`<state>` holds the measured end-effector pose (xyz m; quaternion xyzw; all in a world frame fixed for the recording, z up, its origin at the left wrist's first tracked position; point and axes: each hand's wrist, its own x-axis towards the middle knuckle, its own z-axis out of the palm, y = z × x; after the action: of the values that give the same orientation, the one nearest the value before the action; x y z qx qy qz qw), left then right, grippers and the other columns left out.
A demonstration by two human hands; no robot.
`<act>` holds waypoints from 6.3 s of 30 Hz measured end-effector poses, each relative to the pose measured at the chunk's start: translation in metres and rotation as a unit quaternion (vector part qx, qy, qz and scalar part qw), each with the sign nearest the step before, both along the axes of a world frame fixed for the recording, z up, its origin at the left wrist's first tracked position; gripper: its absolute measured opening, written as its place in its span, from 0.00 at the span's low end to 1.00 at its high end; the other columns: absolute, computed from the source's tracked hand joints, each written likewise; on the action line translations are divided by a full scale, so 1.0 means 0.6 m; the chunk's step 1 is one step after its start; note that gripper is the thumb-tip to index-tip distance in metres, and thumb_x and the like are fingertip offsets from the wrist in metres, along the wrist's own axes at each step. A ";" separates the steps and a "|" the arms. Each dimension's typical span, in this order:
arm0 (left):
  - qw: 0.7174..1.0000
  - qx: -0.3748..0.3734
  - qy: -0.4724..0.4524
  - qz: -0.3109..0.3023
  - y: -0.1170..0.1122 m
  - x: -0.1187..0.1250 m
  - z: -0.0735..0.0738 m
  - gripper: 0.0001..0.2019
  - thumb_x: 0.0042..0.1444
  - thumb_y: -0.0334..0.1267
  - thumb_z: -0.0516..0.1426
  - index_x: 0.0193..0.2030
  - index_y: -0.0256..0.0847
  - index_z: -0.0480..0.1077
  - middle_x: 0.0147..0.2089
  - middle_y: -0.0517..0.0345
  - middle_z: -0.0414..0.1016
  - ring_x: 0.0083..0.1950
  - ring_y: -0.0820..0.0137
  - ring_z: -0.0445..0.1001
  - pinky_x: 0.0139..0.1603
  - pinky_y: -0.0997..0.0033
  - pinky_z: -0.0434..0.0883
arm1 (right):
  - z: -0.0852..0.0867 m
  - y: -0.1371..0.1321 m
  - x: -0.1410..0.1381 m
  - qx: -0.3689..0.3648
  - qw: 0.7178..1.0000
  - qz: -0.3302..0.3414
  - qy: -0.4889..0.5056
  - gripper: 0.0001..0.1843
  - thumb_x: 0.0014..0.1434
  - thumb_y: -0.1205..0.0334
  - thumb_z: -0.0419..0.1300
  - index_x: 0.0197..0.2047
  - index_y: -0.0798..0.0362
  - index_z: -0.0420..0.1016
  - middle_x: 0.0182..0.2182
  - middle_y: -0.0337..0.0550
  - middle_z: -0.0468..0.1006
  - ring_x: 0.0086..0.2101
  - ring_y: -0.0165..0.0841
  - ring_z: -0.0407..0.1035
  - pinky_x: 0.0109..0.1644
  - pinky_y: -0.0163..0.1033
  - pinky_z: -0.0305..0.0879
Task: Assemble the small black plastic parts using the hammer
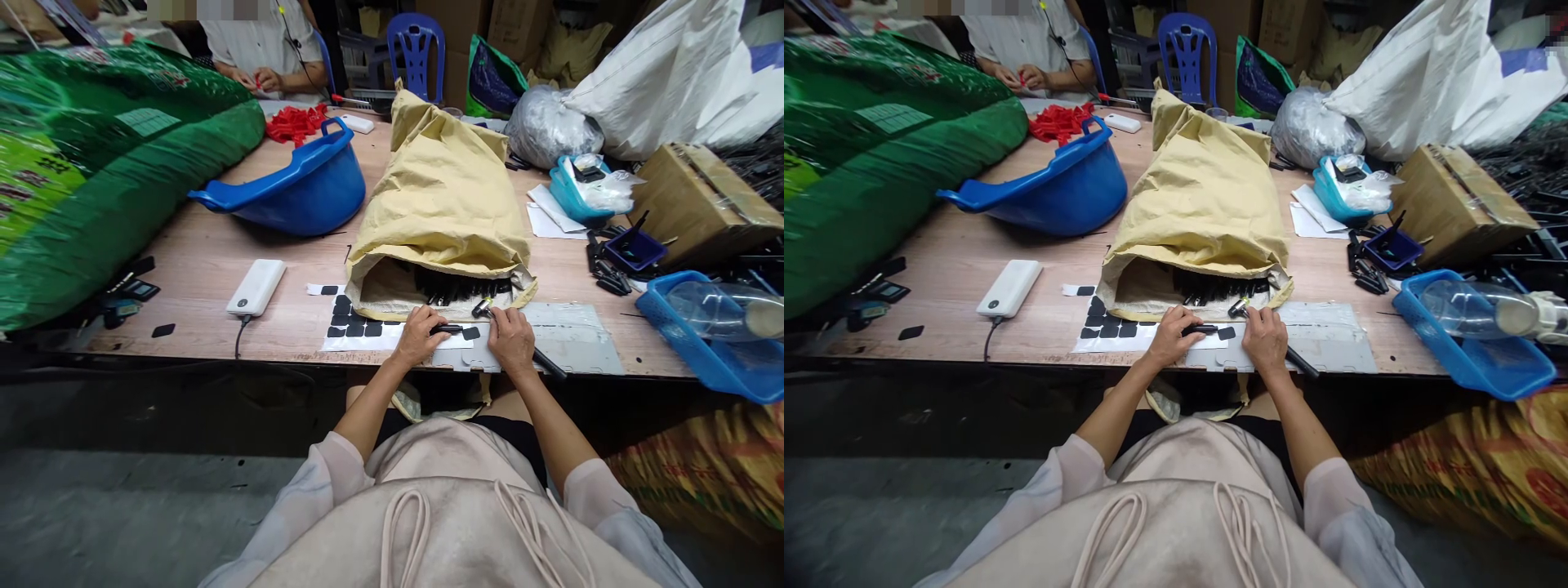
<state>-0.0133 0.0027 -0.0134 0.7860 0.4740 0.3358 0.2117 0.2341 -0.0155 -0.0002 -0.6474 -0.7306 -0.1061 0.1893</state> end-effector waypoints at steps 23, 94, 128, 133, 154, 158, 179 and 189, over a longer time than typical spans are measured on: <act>1.000 -0.004 0.008 0.002 -0.001 0.005 0.000 0.08 0.59 0.39 0.68 0.45 0.43 0.80 0.42 0.54 0.76 0.48 0.60 0.72 0.54 0.57 0.69 | -0.005 0.002 0.007 0.016 1.000 0.005 -0.014 0.16 0.69 0.63 0.54 0.56 0.51 0.77 0.40 0.48 0.74 0.41 0.40 0.63 0.42 0.42 0.54; 0.999 -0.039 0.007 0.014 0.000 0.002 0.009 0.07 0.59 0.39 0.68 0.44 0.45 0.80 0.42 0.55 0.77 0.49 0.59 0.72 0.55 0.57 0.70 | -0.003 0.000 0.001 0.001 1.000 0.000 -0.004 0.17 0.69 0.64 0.54 0.57 0.51 0.77 0.41 0.50 0.73 0.43 0.41 0.62 0.43 0.43 0.55; 0.995 -0.089 -0.002 0.041 0.008 0.009 0.013 0.09 0.56 0.39 0.71 0.44 0.47 0.83 0.42 0.57 0.78 0.48 0.61 0.72 0.52 0.60 0.69 | 0.046 -0.059 -0.083 -0.009 0.959 0.151 0.240 0.19 0.74 0.61 0.51 0.61 0.49 0.77 0.44 0.47 0.81 0.45 0.37 0.75 0.52 0.41 0.72; 0.995 -0.091 0.005 0.044 0.007 0.010 0.017 0.08 0.56 0.38 0.71 0.43 0.47 0.83 0.41 0.58 0.78 0.48 0.61 0.72 0.52 0.60 0.69 | 0.043 -0.062 -0.088 -0.039 0.972 0.144 0.184 0.19 0.73 0.62 0.51 0.60 0.49 0.78 0.39 0.46 0.80 0.41 0.37 0.75 0.47 0.39 0.71; 0.995 -0.090 0.009 0.046 0.008 0.010 0.018 0.08 0.55 0.39 0.69 0.42 0.47 0.82 0.42 0.57 0.79 0.51 0.60 0.73 0.55 0.59 0.70 | 0.052 -0.018 -0.015 0.031 0.989 0.050 0.138 0.19 0.73 0.60 0.51 0.58 0.48 0.81 0.40 0.47 0.80 0.43 0.38 0.72 0.48 0.40 0.68; 0.995 -0.087 0.006 0.039 0.008 0.008 0.017 0.07 0.55 0.39 0.69 0.42 0.47 0.82 0.42 0.57 0.79 0.50 0.59 0.73 0.54 0.58 0.70 | 0.026 0.004 0.021 0.015 0.997 0.037 0.069 0.18 0.69 0.64 0.54 0.55 0.48 0.82 0.37 0.47 0.78 0.40 0.40 0.68 0.45 0.42 0.64; 0.995 -0.089 0.004 0.034 0.003 0.004 0.019 0.07 0.55 0.38 0.69 0.41 0.46 0.81 0.42 0.57 0.79 0.50 0.59 0.73 0.54 0.59 0.70 | -0.002 0.002 0.025 0.024 0.999 0.016 0.018 0.17 0.70 0.61 0.54 0.55 0.50 0.80 0.39 0.49 0.76 0.41 0.41 0.64 0.43 0.43 0.58; 0.996 -0.087 0.002 0.031 0.005 0.003 0.015 0.07 0.56 0.39 0.69 0.41 0.47 0.81 0.42 0.57 0.79 0.50 0.59 0.74 0.55 0.58 0.70 | -0.002 0.002 0.024 0.014 0.999 0.014 0.030 0.17 0.70 0.61 0.54 0.55 0.50 0.79 0.40 0.49 0.75 0.40 0.41 0.63 0.43 0.43 0.57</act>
<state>-0.0114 0.0059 -0.0043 0.7503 0.5257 0.2985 0.2676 0.2485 -0.0142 -0.0014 -0.6375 -0.7318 -0.0943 0.2218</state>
